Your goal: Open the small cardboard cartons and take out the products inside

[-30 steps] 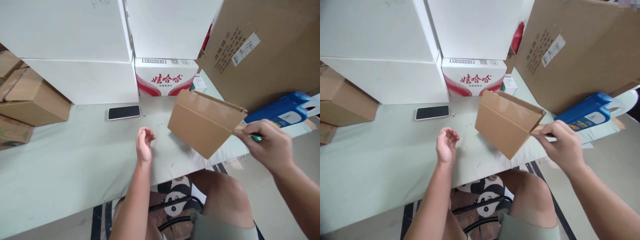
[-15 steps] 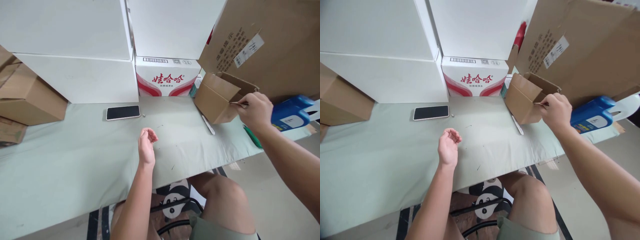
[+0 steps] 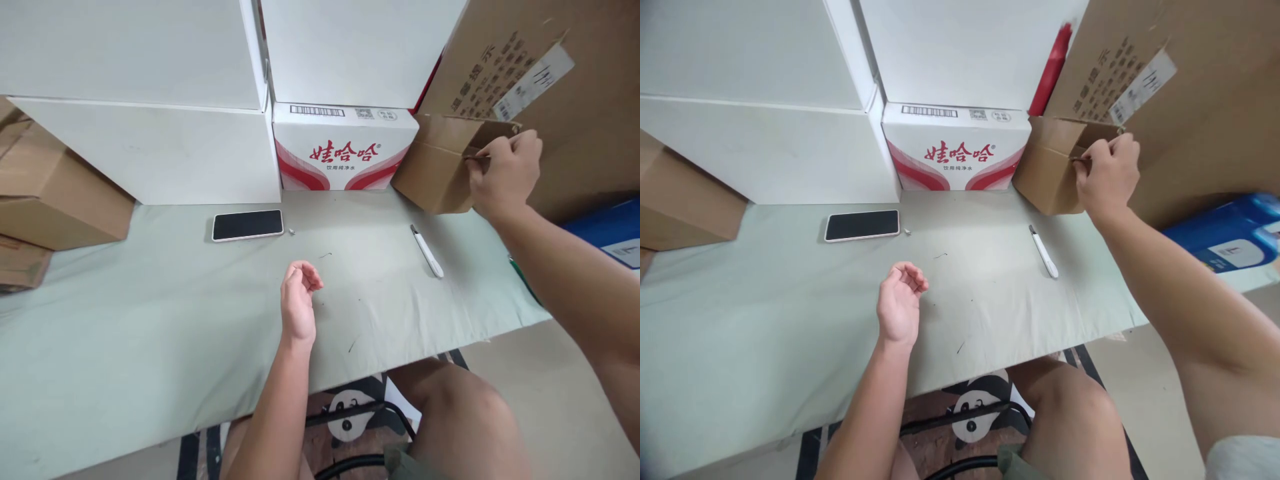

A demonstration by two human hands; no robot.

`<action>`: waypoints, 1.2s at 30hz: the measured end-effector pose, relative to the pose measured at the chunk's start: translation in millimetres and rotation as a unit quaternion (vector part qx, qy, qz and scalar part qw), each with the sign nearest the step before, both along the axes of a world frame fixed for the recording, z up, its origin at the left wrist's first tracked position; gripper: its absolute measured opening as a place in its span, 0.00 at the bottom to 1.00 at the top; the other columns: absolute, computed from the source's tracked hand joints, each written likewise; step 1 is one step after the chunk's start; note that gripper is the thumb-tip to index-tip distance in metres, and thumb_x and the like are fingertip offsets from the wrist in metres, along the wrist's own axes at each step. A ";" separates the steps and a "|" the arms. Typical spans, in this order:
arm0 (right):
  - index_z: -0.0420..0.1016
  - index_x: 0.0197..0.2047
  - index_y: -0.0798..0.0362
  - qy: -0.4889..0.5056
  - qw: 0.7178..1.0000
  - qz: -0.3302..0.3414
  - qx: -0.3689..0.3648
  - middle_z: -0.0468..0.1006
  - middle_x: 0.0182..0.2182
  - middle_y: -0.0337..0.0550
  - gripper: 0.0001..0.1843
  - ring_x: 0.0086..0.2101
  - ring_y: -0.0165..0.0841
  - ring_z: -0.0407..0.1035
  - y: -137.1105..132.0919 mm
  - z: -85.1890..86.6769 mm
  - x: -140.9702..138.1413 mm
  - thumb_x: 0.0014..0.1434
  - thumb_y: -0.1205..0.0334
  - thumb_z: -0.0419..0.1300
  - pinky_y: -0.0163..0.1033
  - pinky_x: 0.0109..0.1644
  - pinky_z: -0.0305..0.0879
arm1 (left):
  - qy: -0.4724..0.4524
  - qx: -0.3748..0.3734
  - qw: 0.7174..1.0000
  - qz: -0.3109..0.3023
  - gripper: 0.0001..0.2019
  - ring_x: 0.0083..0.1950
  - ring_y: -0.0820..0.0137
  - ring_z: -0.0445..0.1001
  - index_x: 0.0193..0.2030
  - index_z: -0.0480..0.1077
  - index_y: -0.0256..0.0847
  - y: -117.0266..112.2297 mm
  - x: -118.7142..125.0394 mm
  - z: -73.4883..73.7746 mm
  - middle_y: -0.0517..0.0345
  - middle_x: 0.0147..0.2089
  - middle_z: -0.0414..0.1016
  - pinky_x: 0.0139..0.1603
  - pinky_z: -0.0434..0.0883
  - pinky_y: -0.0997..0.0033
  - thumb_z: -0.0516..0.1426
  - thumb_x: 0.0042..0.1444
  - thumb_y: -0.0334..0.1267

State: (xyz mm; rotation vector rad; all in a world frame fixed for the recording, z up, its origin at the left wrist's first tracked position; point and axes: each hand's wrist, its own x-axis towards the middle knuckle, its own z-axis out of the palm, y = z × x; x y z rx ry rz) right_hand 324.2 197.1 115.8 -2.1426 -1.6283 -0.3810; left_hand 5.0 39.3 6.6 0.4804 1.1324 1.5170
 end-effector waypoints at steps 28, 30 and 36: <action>0.84 0.57 0.54 -0.049 0.989 0.013 -0.136 0.69 0.64 0.56 0.18 0.52 0.39 0.67 28.0 -21.9 -11.6 0.69 0.56 0.65 0.48 0.50 0.57 | 0.016 0.002 0.999 -0.032 0.19 0.33 0.70 0.65 0.28 0.67 0.43 -2.1 -1.2 -3.1 0.59 0.29 0.65 0.37 0.65 0.69 0.58 0.51 0.57; 0.80 0.63 0.60 -0.064 0.988 0.026 -0.140 0.67 0.64 0.62 0.22 0.57 0.43 0.67 46.4 -20.7 -20.4 0.73 0.55 0.60 0.50 0.55 0.58 | 0.017 0.005 0.999 -0.031 0.19 0.32 0.70 0.65 0.28 0.67 0.43 -1.3 -2.9 -4.9 0.59 0.29 0.65 0.37 0.64 0.69 0.58 0.53 0.57; 0.50 0.80 0.65 -0.048 0.982 0.116 -0.140 0.57 0.74 0.69 0.36 0.72 0.42 0.58 84.5 -19.0 -41.8 0.74 0.65 0.54 0.45 0.66 0.57 | 0.002 0.016 0.999 -0.046 0.18 0.33 0.71 0.64 0.29 0.67 0.42 0.6 -5.8 -6.9 0.60 0.29 0.64 0.38 0.62 0.70 0.56 0.57 0.56</action>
